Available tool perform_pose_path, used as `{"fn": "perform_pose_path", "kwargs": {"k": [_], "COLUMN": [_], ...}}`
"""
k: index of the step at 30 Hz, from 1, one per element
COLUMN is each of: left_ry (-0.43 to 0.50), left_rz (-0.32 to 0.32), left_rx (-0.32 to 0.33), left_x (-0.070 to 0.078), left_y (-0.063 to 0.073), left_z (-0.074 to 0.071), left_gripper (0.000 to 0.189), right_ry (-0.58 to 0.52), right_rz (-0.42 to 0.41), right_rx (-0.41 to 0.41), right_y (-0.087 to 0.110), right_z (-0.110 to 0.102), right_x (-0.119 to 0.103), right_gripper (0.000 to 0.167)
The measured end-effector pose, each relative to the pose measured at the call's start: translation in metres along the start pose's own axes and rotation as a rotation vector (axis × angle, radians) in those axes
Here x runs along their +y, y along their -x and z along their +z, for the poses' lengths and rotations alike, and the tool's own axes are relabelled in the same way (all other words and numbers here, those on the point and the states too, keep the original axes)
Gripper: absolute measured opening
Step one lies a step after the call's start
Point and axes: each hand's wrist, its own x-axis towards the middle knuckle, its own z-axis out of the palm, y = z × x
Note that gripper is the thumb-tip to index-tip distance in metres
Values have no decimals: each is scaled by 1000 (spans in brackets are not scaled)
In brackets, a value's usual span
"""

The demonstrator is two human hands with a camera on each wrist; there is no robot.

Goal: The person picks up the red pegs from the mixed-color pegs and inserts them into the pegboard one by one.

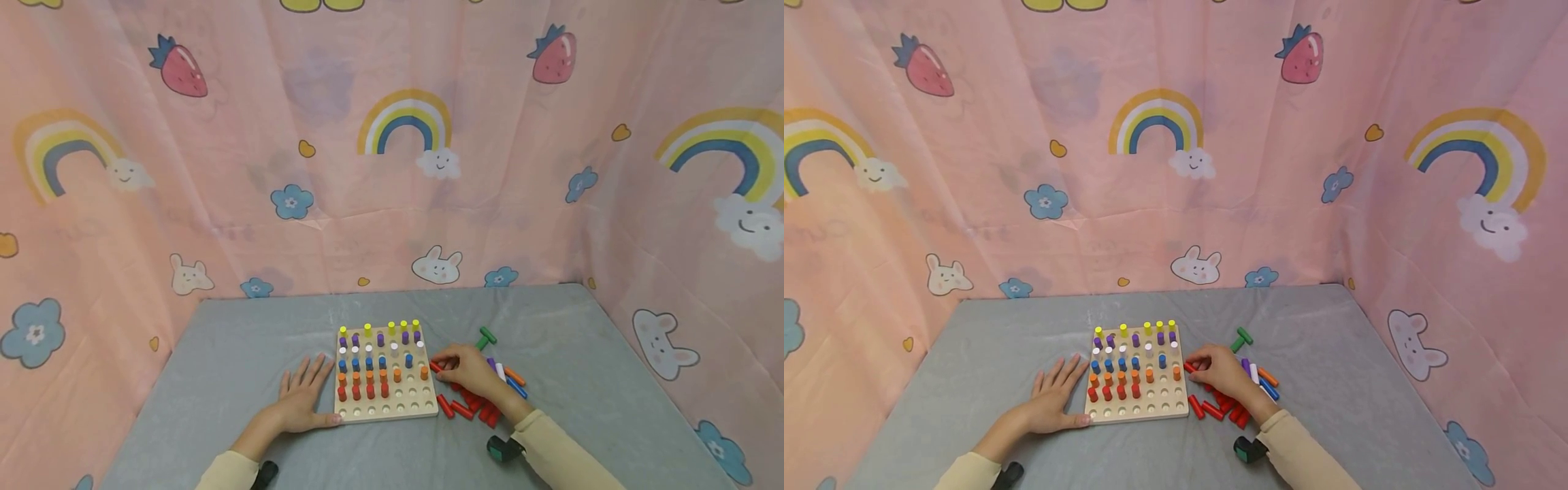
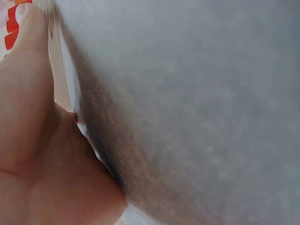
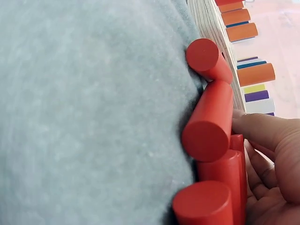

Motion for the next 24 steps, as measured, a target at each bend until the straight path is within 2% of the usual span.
{"fn": "perform_pose_path", "kwargs": {"k": [8, 11, 24], "left_ry": [-18, -15, -51], "left_rz": [-30, -29, -35], "left_rx": [-6, 13, 21], "left_x": [-2, -4, -10], "left_y": [-4, -5, -8], "left_z": [2, 3, 9], "left_gripper": [119, 117, 119], "right_ry": [-14, -24, -98], "right_rz": [-5, -11, -16], "right_rx": [28, 33, 48], "right_y": [2, 2, 3], "right_z": [0, -1, -9], "right_x": [0, 0, -1], "right_gripper": [23, 23, 24]}}
